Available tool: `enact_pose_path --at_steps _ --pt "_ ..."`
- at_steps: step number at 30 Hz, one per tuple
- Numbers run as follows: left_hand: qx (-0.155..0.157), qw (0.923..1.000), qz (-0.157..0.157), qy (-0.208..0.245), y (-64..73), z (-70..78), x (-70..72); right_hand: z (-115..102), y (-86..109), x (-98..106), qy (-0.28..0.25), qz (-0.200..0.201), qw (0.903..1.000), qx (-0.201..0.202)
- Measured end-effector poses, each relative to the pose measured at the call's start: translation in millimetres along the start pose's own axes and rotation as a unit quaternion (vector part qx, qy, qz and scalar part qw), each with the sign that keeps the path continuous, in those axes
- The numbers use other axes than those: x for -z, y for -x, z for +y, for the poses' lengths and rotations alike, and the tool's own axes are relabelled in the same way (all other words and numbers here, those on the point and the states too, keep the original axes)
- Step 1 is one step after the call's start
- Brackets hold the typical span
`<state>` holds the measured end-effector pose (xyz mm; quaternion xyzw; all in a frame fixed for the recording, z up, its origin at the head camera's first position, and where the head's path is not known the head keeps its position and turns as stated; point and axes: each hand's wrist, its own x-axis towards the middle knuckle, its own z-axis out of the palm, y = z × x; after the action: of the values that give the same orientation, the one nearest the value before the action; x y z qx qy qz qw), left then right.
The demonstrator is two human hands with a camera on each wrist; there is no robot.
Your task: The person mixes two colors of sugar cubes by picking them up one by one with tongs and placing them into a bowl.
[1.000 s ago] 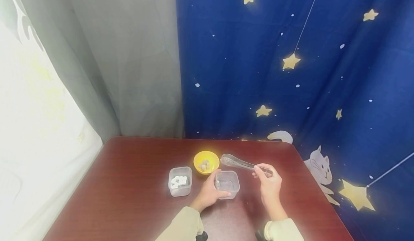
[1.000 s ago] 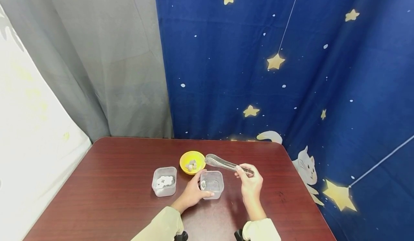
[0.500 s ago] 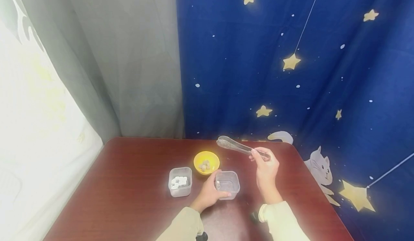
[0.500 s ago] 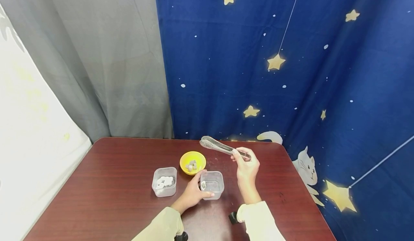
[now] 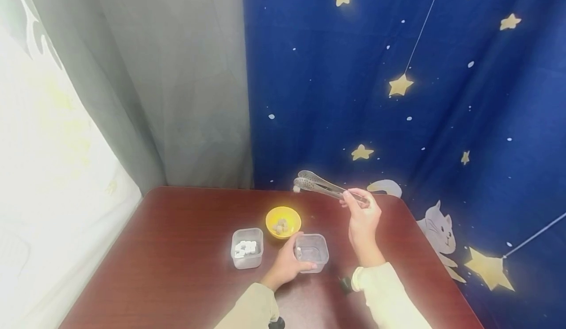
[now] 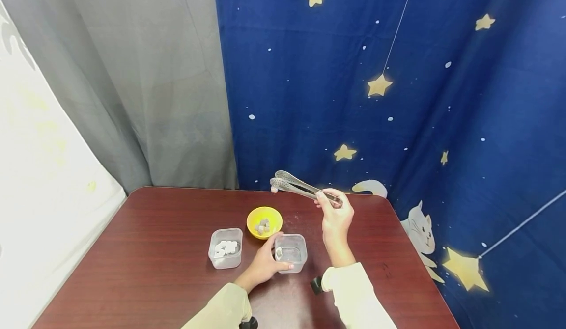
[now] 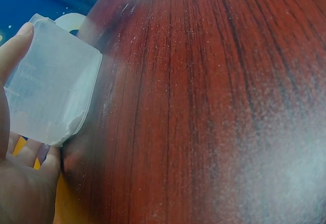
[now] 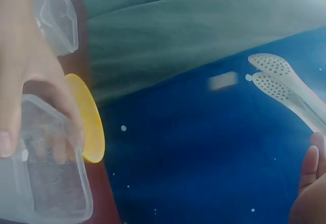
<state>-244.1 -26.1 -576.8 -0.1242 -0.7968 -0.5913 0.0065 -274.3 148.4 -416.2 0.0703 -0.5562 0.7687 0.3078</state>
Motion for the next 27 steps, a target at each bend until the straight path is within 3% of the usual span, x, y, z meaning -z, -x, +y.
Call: enact_pose_path --at_steps 16,27 --pt "0.001 0.9999 0.001 -0.012 -0.5 0.5 -0.7 21 17.1 22 0.048 -0.005 0.9972 -0.057" --pt "0.004 0.9999 0.006 -0.012 -1.2 0.1 0.1 43 23.6 55 0.075 -0.066 0.9911 -0.089"
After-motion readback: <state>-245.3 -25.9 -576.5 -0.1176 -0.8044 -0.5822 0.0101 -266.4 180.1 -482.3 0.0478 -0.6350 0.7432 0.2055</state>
